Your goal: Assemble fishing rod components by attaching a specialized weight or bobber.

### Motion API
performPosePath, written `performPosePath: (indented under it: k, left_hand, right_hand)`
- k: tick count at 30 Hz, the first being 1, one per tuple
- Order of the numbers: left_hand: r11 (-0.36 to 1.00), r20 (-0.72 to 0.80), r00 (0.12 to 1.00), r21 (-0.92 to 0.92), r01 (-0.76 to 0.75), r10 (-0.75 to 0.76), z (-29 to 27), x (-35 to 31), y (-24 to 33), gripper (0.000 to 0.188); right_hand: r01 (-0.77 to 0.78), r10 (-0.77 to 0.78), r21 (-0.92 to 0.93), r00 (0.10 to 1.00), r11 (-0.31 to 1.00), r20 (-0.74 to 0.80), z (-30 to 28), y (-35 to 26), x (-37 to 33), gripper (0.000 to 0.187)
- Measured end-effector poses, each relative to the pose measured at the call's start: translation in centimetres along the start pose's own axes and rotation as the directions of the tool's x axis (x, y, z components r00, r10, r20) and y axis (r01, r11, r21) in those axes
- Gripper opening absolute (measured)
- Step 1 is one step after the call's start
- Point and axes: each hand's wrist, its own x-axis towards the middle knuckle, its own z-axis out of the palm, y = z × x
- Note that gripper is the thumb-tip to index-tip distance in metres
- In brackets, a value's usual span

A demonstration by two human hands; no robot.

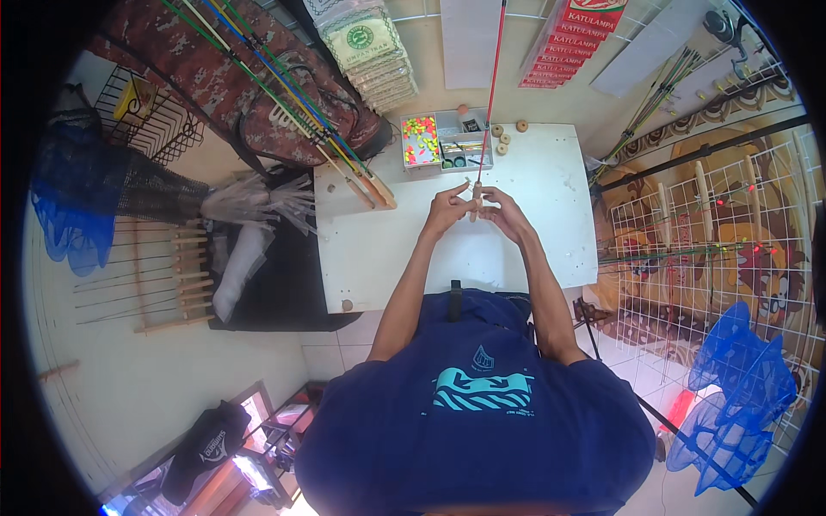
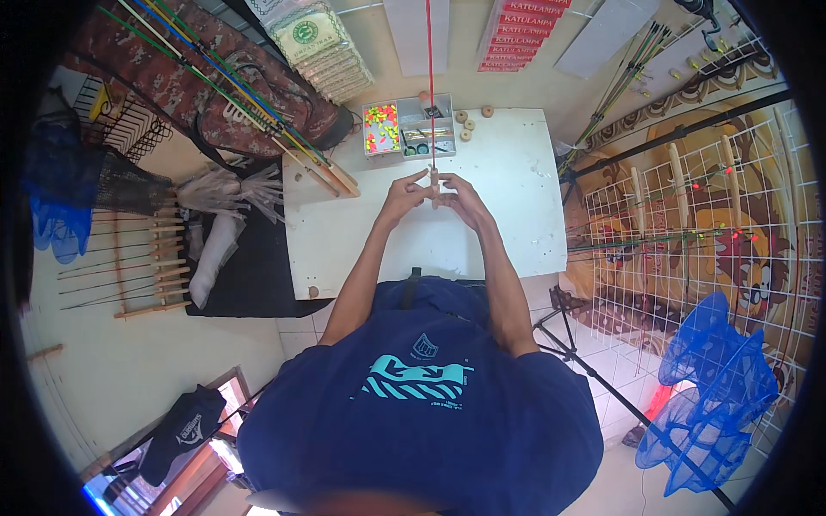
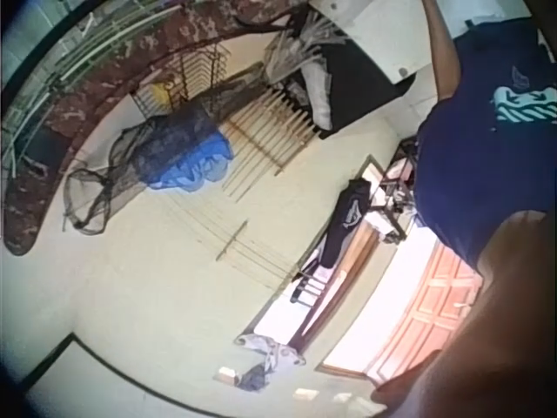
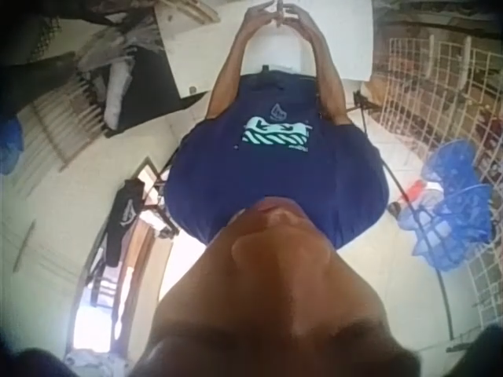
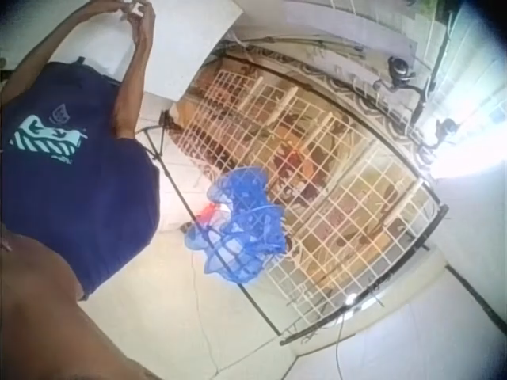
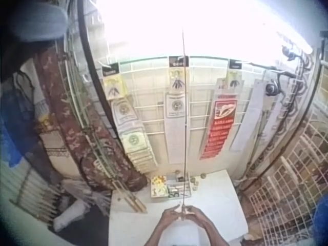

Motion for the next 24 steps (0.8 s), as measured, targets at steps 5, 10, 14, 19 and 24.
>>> performPosePath:
  k: [5, 10, 14, 19, 24]
  left_hand:
    - [1.0, 0.029, 1.0, -0.009, -0.004, 0.005, -0.3, 0.3, -0.3, 0.07]
    - [1.0, 0.025, 1.0, 0.029, -0.004, 0.003, -0.1, 0.3, -0.2, 0.07]
    - [0.999, 0.037, 0.999, 0.045, 0.001, -0.002, -0.5, 0.3, -0.4, 0.071]
    - [0.998, 0.068, 0.997, 0.051, 0.025, -0.028, -0.6, 0.5, -0.1, 0.073]
    - [0.993, 0.083, 0.995, 0.1, 0.054, -0.062, -0.7, 0.4, 0.4, 0.075]
  right_hand:
    - [-0.113, 0.121, -0.048, 0.969, 0.992, 0.214, -1.2, 0.1, -0.8, 0.058]
    - [-0.078, 0.095, -0.078, 0.966, 0.994, 0.24, -1.7, -0.4, -0.6, 0.066]
    - [-0.084, 0.105, -0.11, 0.973, 0.99, 0.204, -1.3, -0.9, -0.5, 0.061]
    - [-0.114, 0.13, -0.108, 0.978, 0.988, 0.162, -1.8, -1.0, 0.0, 0.056]
    - [-0.189, 0.199, -0.139, 0.978, 0.972, 0.061, -1.2, -1.7, 0.1, 0.039]
